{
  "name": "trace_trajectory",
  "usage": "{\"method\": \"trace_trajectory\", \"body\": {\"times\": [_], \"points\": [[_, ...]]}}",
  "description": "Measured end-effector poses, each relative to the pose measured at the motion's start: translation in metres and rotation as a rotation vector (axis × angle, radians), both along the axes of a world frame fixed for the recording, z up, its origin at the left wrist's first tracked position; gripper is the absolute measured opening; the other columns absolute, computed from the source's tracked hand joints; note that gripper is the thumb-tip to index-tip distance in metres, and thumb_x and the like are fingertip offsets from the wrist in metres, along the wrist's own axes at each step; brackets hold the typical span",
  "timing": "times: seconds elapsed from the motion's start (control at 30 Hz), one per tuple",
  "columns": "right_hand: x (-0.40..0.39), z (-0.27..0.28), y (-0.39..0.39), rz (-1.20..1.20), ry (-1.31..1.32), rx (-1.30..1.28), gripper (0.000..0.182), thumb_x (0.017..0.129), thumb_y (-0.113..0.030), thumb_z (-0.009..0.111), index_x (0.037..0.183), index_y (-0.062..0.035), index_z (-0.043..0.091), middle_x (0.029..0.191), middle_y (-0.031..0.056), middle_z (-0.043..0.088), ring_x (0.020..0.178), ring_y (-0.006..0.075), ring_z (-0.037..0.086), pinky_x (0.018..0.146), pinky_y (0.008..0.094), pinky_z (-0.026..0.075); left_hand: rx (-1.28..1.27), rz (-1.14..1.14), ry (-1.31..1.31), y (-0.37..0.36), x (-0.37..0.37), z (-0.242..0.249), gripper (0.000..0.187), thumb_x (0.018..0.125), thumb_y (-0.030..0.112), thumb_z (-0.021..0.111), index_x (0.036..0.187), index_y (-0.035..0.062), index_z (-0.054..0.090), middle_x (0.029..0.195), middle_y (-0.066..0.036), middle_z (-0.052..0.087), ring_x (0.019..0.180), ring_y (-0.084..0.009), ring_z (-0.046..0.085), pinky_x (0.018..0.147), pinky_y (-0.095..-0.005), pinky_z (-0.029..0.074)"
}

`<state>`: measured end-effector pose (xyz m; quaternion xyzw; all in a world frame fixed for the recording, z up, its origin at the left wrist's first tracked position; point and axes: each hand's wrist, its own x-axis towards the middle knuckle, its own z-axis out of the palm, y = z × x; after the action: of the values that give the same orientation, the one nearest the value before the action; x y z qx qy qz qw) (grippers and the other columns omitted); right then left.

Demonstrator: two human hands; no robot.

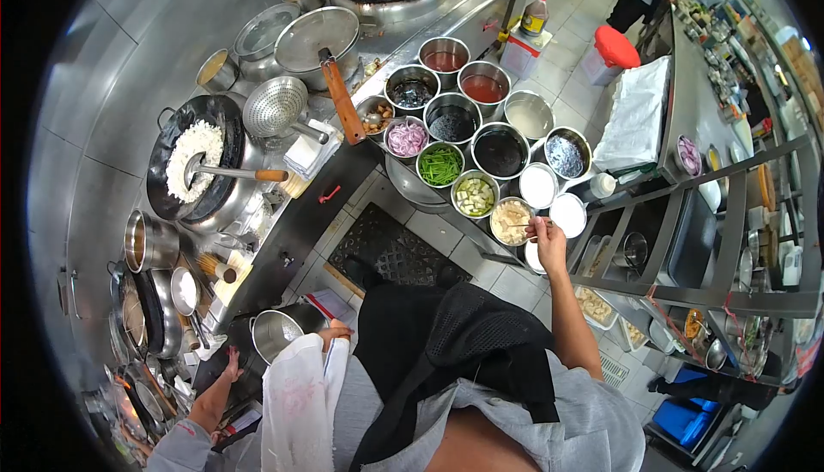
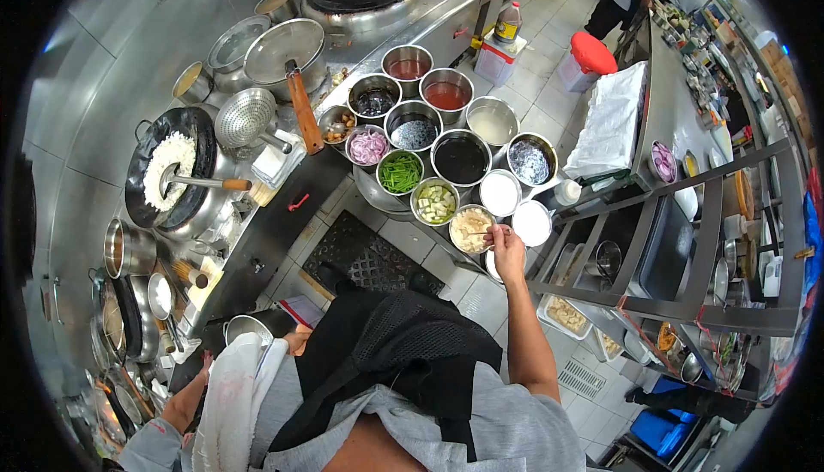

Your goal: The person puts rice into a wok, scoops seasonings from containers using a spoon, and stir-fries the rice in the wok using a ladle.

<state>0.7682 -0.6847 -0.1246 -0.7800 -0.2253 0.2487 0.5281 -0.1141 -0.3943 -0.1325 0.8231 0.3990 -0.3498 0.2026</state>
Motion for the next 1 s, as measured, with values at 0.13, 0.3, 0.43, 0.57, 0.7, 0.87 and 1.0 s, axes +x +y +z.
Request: {"method": "trace_trajectory", "body": {"times": [0.13, 0.3, 0.43, 0.57, 0.7, 0.87, 1.0], "points": [[0.001, -0.007, -0.008, -0.097, 0.197, 0.088, 0.038, 0.102, -0.032, 0.049, 0.101, 0.0028, 0.064, 0.082, 0.0095, 0.069, 0.072, 0.0144, 0.066, 0.063, 0.0258, 0.053, -0.036, -0.131, 0.026, 0.001, -0.011, 0.001, 0.081, 0.069, 0.023, 0.079, 0.137, 0.0042, 0.041, 0.150, -0.020, 0.009, 0.140, -0.0340, 0.011, 0.114, -0.0440, 0.021], [0.005, 0.005, -0.016, -0.214, 0.269, 0.158, 0.038, 0.102, -0.032, 0.049, 0.103, 0.0027, 0.064, 0.085, 0.0116, 0.070, 0.071, 0.0163, 0.066, 0.064, 0.0276, 0.054, -0.207, -0.122, -0.098, 0.034, -0.029, 0.015, 0.080, 0.070, 0.016, 0.078, 0.140, 0.0022, 0.042, 0.157, -0.026, 0.011, 0.148, -0.0375, 0.010, 0.119, -0.0464, 0.019], [0.002, 0.041, 0.018, -0.177, 0.226, 0.209, 0.037, 0.100, -0.032, 0.054, 0.106, 0.0034, 0.063, 0.088, 0.0127, 0.068, 0.074, 0.0171, 0.066, 0.068, 0.0286, 0.055, -0.100, 0.040, 0.281, 0.024, -0.120, 0.033, 0.050, 0.090, 0.023, 0.052, 0.140, 0.0191, 0.048, 0.147, -0.004, 0.047, 0.138, -0.0227, 0.041, 0.112, -0.0352, 0.034], [-0.033, 0.089, 0.137, -0.106, 0.274, 0.276, 0.033, 0.097, -0.035, 0.059, 0.098, -0.0028, 0.065, 0.081, 0.0085, 0.068, 0.070, 0.0156, 0.066, 0.063, 0.0260, 0.053, 0.241, 0.712, 0.338, -0.044, -0.247, 0.039, 0.029, 0.091, 0.023, 0.049, 0.119, 0.0185, 0.055, 0.107, -0.005, 0.064, 0.104, -0.0230, 0.059, 0.086, -0.0358, 0.048], [-0.113, 0.139, 0.305, 0.180, 0.329, 0.441, 0.032, 0.096, -0.034, 0.060, 0.098, -0.0020, 0.064, 0.081, 0.0108, 0.069, 0.068, 0.0160, 0.066, 0.064, 0.0273, 0.054, 0.282, 1.409, -0.514, -0.106, -0.273, 0.046, 0.020, 0.091, 0.022, 0.048, 0.110, 0.0175, 0.053, 0.096, -0.005, 0.060, 0.093, -0.0234, 0.056, 0.077, -0.0368, 0.046], [-0.255, 0.220, 0.526, 0.651, 0.169, 0.486, 0.034, 0.100, -0.028, 0.054, 0.108, 0.0037, 0.064, 0.091, 0.0117, 0.070, 0.079, 0.0171, 0.068, 0.073, 0.0272, 0.053, 0.110, 1.747, -1.593, -0.137, -0.292, 0.043, 0.010, 0.091, 0.021, 0.047, 0.098, 0.0161, 0.051, 0.083, -0.005, 0.055, 0.079, -0.0238, 0.053, 0.067, -0.0381, 0.044], [-0.289, 0.262, 0.574, 0.653, -0.468, 0.484, 0.032, 0.101, -0.024, 0.052, 0.105, 0.0053, 0.065, 0.086, 0.0104, 0.070, 0.080, 0.0142, 0.066, 0.074, 0.0273, 0.052, -0.013, 1.651, -1.890, -0.150, -0.302, 0.056, 0.007, 0.091, 0.021, 0.046, 0.089, 0.0151, 0.049, 0.072, -0.005, 0.051, 0.069, -0.0242, 0.050, 0.059, -0.0391, 0.042]]}}
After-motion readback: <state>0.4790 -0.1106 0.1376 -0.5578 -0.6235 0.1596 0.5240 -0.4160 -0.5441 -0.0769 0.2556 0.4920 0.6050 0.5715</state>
